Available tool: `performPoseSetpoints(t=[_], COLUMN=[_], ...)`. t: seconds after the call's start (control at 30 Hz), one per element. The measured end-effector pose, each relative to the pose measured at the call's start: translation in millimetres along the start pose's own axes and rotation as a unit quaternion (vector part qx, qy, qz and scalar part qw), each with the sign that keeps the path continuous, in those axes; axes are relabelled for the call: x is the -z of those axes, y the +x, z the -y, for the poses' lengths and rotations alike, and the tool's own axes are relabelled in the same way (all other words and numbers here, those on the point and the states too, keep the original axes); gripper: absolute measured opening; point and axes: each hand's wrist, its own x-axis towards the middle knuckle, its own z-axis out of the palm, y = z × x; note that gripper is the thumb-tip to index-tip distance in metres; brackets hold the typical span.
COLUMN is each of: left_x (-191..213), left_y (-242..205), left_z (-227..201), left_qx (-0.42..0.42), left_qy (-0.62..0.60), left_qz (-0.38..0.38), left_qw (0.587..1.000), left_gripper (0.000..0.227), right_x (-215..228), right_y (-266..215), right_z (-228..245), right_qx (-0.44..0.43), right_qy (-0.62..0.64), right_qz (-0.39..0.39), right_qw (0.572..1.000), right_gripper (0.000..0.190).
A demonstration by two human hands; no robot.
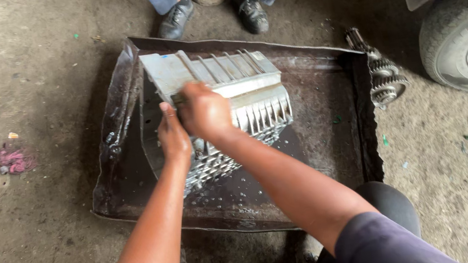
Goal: The person cleans a metal casing by hand using a cloth and fluid inside a tray on the floor.
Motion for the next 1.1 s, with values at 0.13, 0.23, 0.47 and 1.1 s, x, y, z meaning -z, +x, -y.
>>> performPoseSetpoints(t=[0.13,0.23,0.47,1.1], left_x=[2.0,1.0,-1.1,-1.6], left_y=[1.9,3.5,-3.4,-16.1], left_z=[3.9,9.7,4.2,-27.9], left_qx=[0.029,0.026,-0.028,-0.085], left_qy=[-0.057,-0.026,-0.021,0.189], left_qz=[0.009,-0.015,-0.019,-0.079], left_qw=[0.998,0.999,0.999,0.975], left_gripper=[0.081,0.080,0.080,0.070], right_x=[-1.8,1.1,47.8,25.6], right_y=[-5.1,-5.7,-6.9,-6.6], right_z=[-9.8,-66.2,-180.7,-200.8], right_qx=[0.029,0.005,-0.139,-0.071], right_qy=[-0.012,-0.040,-0.131,-0.202], right_qz=[-0.014,-0.022,-0.003,-0.123], right_qw=[0.999,0.999,0.981,0.969], right_gripper=[0.020,0.020,0.022,0.019])
